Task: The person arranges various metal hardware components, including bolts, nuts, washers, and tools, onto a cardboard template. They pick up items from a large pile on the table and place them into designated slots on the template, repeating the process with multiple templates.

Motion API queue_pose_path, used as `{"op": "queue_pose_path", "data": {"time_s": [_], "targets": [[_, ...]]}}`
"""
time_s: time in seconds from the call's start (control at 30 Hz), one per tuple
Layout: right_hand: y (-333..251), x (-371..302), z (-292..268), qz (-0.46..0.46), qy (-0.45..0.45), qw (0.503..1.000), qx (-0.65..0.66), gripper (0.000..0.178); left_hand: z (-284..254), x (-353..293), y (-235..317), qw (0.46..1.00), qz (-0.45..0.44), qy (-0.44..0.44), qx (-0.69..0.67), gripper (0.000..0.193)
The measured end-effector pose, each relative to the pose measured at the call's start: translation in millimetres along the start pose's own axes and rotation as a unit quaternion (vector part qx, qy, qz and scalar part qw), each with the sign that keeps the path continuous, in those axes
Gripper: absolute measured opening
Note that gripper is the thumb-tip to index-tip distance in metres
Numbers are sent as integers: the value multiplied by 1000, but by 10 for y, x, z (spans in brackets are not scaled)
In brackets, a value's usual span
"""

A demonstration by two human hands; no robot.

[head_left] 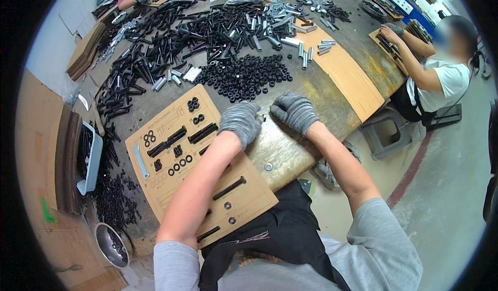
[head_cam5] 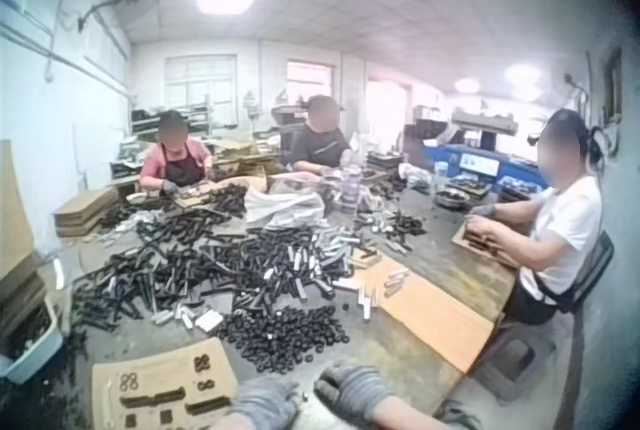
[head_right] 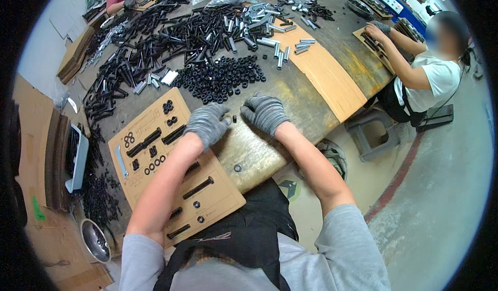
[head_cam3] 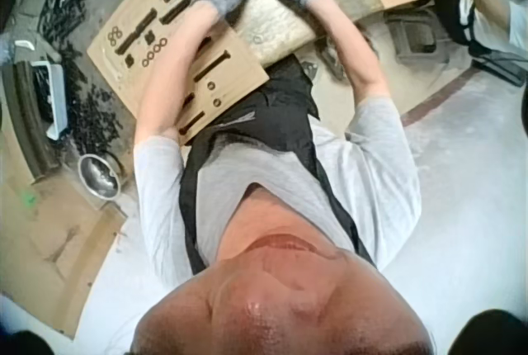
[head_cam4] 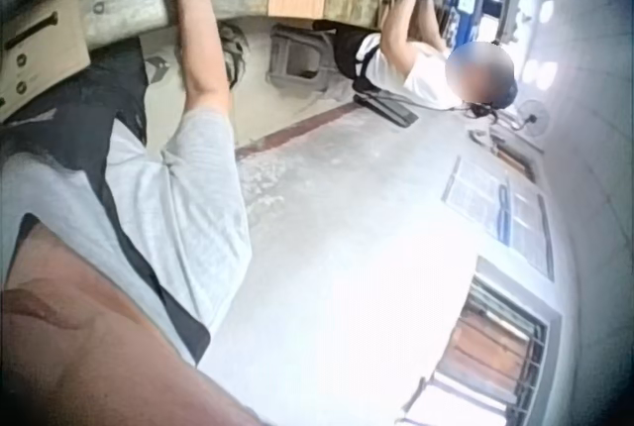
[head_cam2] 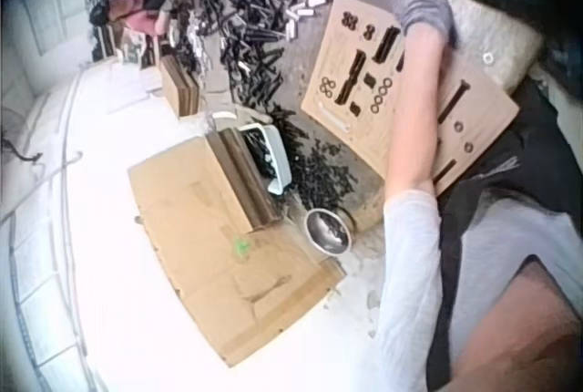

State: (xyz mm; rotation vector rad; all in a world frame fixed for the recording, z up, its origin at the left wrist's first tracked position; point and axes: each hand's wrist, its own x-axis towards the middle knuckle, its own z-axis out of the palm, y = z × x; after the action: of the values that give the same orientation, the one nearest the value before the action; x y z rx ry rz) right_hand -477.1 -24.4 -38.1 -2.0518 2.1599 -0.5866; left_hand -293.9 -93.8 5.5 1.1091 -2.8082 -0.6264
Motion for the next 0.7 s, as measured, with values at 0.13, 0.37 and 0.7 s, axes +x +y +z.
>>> {"op": "queue_pose_path", "data": {"time_s": [0.13,0.37,0.7], "targets": [[81,134,31,53,-2,998,31,28,317,239,68,999,27,12,14,26],[97,667,100,1,-15,1000,-21,30,417,235,140,999,12,35,-24,25],[36,762,-71,-22,-64,998,11,29,428,237,113,994,-46,77,-62,37]]}}
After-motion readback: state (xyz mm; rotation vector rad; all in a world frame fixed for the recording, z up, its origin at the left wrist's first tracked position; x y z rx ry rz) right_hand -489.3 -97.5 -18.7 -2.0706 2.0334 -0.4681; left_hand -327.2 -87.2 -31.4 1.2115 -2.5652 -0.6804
